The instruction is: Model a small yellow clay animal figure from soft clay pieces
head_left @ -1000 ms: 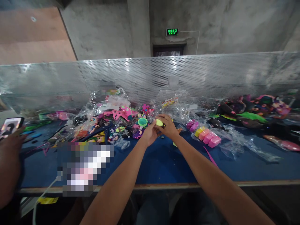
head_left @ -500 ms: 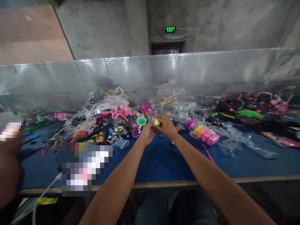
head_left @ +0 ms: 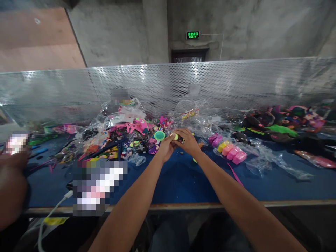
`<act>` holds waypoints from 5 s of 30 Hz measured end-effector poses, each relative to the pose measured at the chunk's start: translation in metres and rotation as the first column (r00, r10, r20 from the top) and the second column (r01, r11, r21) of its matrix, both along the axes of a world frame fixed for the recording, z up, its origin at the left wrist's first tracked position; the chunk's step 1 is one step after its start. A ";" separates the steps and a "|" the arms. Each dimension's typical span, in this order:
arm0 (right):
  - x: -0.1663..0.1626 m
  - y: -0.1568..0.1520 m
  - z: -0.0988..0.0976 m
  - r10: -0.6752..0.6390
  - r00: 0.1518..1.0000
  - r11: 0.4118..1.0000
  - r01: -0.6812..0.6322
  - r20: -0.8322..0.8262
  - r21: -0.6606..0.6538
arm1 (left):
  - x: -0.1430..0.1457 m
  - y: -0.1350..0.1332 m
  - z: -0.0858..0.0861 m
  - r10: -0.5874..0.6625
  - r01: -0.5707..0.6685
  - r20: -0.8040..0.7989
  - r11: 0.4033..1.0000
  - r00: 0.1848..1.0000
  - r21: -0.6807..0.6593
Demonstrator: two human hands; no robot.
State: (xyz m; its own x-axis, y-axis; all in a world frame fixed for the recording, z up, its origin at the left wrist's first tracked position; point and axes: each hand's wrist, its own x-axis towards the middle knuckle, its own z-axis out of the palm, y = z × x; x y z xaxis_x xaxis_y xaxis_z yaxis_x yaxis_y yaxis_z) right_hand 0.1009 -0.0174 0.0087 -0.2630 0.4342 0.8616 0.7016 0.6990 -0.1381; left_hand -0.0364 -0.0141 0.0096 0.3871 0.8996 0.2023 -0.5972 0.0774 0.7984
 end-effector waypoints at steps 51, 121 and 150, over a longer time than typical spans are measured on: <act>-0.005 -0.008 0.003 -0.012 1.000 0.999 0.012 -0.021 -0.034 | -0.002 -0.005 0.001 -0.183 0.181 -0.041 0.982 0.982 -0.046; -0.002 -0.001 -0.003 -0.048 0.996 0.996 0.043 -0.071 -0.072 | 0.004 0.005 -0.007 0.172 -0.165 -0.144 0.984 0.974 0.060; -0.004 0.005 -0.009 -0.016 0.997 0.992 0.007 -0.072 -0.123 | 0.004 0.011 -0.011 0.296 -0.260 -0.200 0.947 0.934 0.188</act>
